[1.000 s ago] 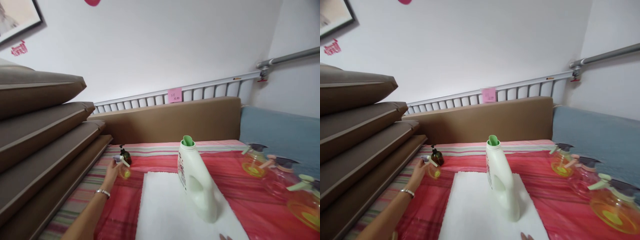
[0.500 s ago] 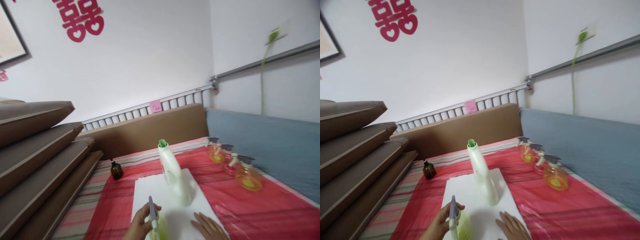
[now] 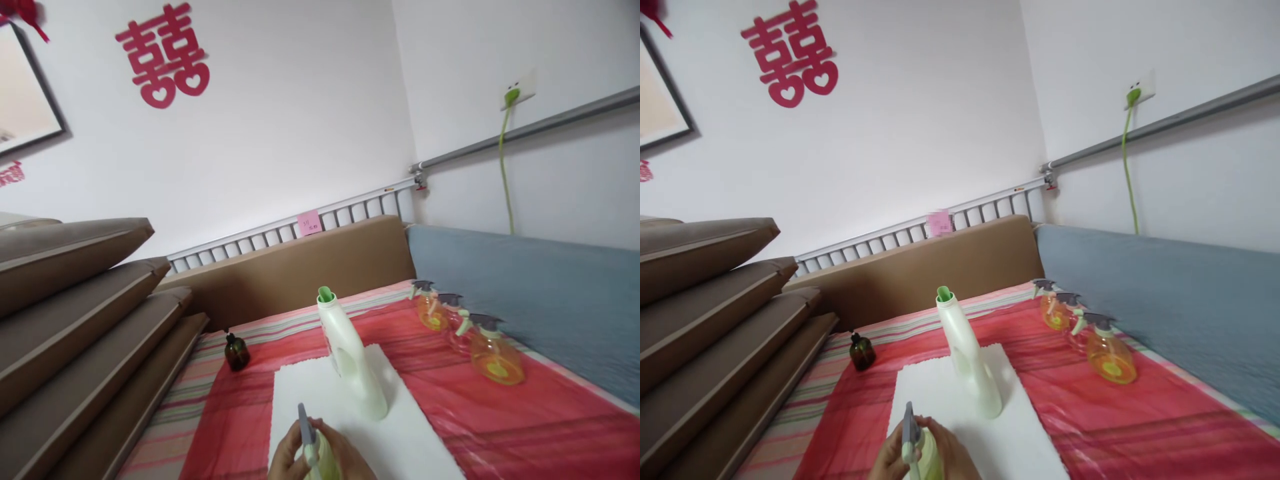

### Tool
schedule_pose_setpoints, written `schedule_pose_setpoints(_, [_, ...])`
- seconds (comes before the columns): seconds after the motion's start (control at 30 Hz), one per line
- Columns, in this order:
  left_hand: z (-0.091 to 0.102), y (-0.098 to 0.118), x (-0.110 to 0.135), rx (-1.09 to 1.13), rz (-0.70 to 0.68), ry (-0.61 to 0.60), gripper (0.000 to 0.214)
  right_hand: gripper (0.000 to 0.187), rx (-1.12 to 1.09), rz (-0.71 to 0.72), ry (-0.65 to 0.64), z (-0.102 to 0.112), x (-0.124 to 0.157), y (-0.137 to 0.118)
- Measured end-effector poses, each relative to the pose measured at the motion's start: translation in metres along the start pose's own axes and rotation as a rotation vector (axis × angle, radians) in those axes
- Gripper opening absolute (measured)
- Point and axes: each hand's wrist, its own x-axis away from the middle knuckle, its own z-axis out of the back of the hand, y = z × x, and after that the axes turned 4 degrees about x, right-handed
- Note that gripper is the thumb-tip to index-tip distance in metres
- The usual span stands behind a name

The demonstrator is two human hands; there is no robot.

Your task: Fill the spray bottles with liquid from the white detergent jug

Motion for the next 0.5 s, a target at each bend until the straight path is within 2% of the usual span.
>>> schedule_pose_setpoints(0.17, [-0.012, 0.011, 0.01, 0.047, 0.035, 0.18, 0.044, 0.085, -0.24, -0.188, -0.117, 0.018, -0.009, -0.026])
schedule_pose_setpoints(0.27, [-0.029, 0.022, 0.012, 0.041, -0.014, 0.329, 0.037, 0.077, -0.312, -0.329, -0.148, 0.025, -0.016, -0.04])
schedule_pose_setpoints(0.37, [-0.043, 0.025, 0.012, -0.057, -0.038, 0.494, 0.034, 0.061, -0.374, -0.391, -0.176, 0.03, -0.023, -0.05])
schedule_pose_setpoints(0.43, [-0.048, 0.026, 0.014, -0.069, -0.046, 0.5, 0.04, 0.055, -0.413, -0.39, -0.194, 0.034, -0.025, -0.053])
schedule_pose_setpoints(0.5, [-0.047, 0.029, 0.015, -0.019, -0.04, 0.417, 0.044, 0.054, -0.435, -0.397, -0.199, 0.036, -0.024, -0.054])
